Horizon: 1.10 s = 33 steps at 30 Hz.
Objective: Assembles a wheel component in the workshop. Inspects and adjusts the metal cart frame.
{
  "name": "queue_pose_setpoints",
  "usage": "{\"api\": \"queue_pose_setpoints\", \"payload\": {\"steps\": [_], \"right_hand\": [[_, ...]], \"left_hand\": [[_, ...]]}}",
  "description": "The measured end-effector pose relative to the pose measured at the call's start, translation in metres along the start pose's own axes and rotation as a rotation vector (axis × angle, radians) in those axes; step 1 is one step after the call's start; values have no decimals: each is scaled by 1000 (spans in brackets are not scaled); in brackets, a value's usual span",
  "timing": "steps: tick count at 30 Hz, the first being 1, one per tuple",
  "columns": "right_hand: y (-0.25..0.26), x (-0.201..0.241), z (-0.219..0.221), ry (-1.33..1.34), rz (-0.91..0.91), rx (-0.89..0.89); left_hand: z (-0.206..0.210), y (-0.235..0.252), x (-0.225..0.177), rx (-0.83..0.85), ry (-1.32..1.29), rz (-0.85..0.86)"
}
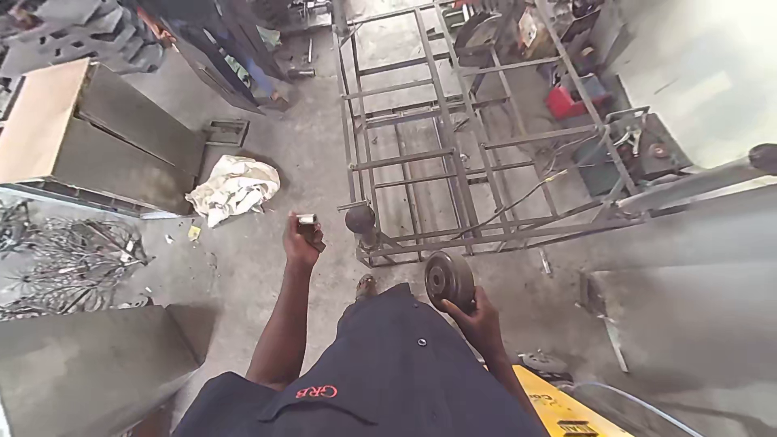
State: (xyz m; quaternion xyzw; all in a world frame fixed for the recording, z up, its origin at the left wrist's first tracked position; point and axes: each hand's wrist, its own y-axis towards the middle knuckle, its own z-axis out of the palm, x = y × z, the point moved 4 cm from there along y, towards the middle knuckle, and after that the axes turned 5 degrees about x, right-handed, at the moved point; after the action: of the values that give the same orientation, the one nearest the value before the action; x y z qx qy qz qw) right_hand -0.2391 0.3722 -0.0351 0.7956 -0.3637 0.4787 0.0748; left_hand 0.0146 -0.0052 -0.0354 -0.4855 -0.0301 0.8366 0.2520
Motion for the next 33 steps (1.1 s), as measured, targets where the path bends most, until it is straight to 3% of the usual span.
{"api": "queue_pose_setpoints", "payload": {"steps": [4,7,9,13,17,20,24,28,33], "right_hand": [[5,6,0,-20,-39,11],[15,18,6,-2,-51,97],[24,31,16,150,-50,204],[37,57,60,722,2,480],[49,93,116,849,105,619],[61,117,154,856,236,630],[72,148,194,826,367,578],[76,173,218,834,390,495],[76,193,235,948,420,324]], "left_hand": [[-13,-16,12,-59,-103,-75],[-8,-40,34,-39,0,-137],[-3,-54,49,-9,105,-186],[-2,-75,80,112,286,-371],[-17,-82,75,251,250,-439],[-27,-68,55,266,131,-486],[-55,-29,34,208,208,-612],[-72,5,13,240,291,-731],[-65,37,-10,302,328,-809]]}}
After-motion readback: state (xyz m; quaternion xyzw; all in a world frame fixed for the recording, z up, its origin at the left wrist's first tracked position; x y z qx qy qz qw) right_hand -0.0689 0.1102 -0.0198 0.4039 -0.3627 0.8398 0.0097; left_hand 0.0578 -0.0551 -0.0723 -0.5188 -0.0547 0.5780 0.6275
